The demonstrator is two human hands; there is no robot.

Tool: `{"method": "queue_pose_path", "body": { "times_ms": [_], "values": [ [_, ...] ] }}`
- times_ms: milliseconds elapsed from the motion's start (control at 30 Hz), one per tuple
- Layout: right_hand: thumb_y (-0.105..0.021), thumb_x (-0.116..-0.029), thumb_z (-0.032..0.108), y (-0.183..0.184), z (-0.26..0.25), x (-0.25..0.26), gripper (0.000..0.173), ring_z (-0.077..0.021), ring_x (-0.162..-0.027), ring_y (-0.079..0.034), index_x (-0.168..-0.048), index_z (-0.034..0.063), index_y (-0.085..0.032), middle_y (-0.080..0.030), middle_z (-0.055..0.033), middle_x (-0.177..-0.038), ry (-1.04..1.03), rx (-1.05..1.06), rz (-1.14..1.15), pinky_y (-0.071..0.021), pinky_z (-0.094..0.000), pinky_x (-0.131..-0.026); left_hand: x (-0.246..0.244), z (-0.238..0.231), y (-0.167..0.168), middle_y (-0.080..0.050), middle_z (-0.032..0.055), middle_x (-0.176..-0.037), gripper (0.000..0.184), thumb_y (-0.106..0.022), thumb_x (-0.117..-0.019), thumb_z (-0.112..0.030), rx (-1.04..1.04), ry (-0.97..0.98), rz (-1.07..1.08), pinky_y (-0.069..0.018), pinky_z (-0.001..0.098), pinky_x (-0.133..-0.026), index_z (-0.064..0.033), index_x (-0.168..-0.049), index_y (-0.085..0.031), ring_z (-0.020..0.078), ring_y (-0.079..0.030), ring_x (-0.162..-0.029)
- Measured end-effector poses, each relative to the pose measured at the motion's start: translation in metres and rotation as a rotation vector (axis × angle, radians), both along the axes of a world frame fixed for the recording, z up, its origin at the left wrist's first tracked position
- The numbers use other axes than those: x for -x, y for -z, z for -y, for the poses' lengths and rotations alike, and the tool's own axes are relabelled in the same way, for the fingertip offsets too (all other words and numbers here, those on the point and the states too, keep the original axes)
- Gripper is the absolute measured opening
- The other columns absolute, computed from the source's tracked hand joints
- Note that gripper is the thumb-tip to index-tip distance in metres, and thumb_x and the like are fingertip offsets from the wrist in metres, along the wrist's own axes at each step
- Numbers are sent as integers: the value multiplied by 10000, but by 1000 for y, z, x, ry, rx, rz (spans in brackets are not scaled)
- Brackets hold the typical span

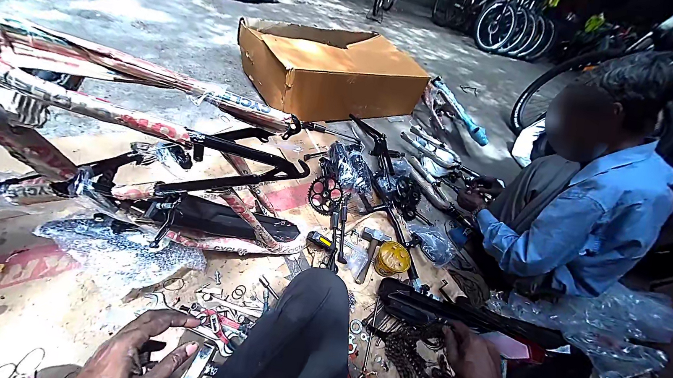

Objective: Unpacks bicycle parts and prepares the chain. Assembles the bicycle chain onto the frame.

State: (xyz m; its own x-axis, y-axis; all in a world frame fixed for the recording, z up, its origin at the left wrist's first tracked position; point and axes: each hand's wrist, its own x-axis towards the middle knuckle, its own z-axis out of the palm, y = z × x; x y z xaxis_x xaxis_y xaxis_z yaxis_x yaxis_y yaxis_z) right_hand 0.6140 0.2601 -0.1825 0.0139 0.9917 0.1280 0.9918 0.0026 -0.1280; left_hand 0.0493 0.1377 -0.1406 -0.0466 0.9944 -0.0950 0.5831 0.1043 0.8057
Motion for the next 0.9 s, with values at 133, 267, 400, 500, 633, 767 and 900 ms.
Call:
{"method": "queue_pose_path", "body": {
  "times_ms": [133,267,400,500,633,767,900],
  "values": [
    [-497,-974,380,-96,-11,21,407,-325,-599,-671,-1064,87,-764,-682,-106,-679,-154,-218,-15,-524,-590,-561,-16,-27,-27,-675,-36,-1238,350,-685,-917,-478,-182,89,-23,-613,371,-882,-264,-1189,-737,119,-661,-1133],
    [-454,-991,406,-194,-22,68,430,-225,-494,-592,-1049,93,-744,-631,-42,-627,-336,-472,18,-466,-475,-448,-48,-58,-86,-673,-104,-1232,353,-633,-930,-556,-274,222,-95,-609,372,-893,-341,-1194,-723,80,-659,-1121],
    [-486,-1006,404,-289,-29,128,393,-147,-519,-558,-1094,109,-731,-639,-10,-687,-533,-604,-24,-447,-413,-466,-83,-86,-156,-649,-98,-1277,420,-648,-949,-516,-443,310,-72,-562,365,-989,-306,-1312,-669,62,-619,-1175],
    [-516,-996,386,-339,-37,177,337,-28,-515,-503,-1095,138,-722,-610,71,-688,-732,-635,-136,-438,-289,-461,-100,-103,-195,-579,-55,-1446,627,-692,-948,-494,-519,325,9,-518,404,-1059,-273,-1508,-515,99,-569,-1289],
    [-547,-990,400,-367,-47,238,274,46,-488,-453,-1074,206,-721,-573,152,-655,-904,-611,-296,-394,-198,-429,-89,-111,-199,-702,16,-1248,401,-656,-996,-376,-477,232,118,-527,391,-1038,-149,-1326,-674,120,-652,-1159],
    [-554,-984,423,-361,-74,286,238,62,-523,-509,-1030,257,-719,-611,181,-688,-1045,-566,-413,-442,-184,-459,-28,-89,-203,-757,-6,-991,277,-585,-1047,-281,-417,45,185,-612,318,-872,-100,-1210,-716,78,-724,-892],
    [-566,-972,408,-345,-106,331,246,18,-544,-559,-1017,240,-739,-642,150,-687,-1121,-501,-425,-502,-248,-496,43,-61,-234,-731,-2,-882,192,-662,-1008,-267,-550,-164,34,-597,354,-660,-160,-1137,-756,115,-675,-706]
  ]
}}
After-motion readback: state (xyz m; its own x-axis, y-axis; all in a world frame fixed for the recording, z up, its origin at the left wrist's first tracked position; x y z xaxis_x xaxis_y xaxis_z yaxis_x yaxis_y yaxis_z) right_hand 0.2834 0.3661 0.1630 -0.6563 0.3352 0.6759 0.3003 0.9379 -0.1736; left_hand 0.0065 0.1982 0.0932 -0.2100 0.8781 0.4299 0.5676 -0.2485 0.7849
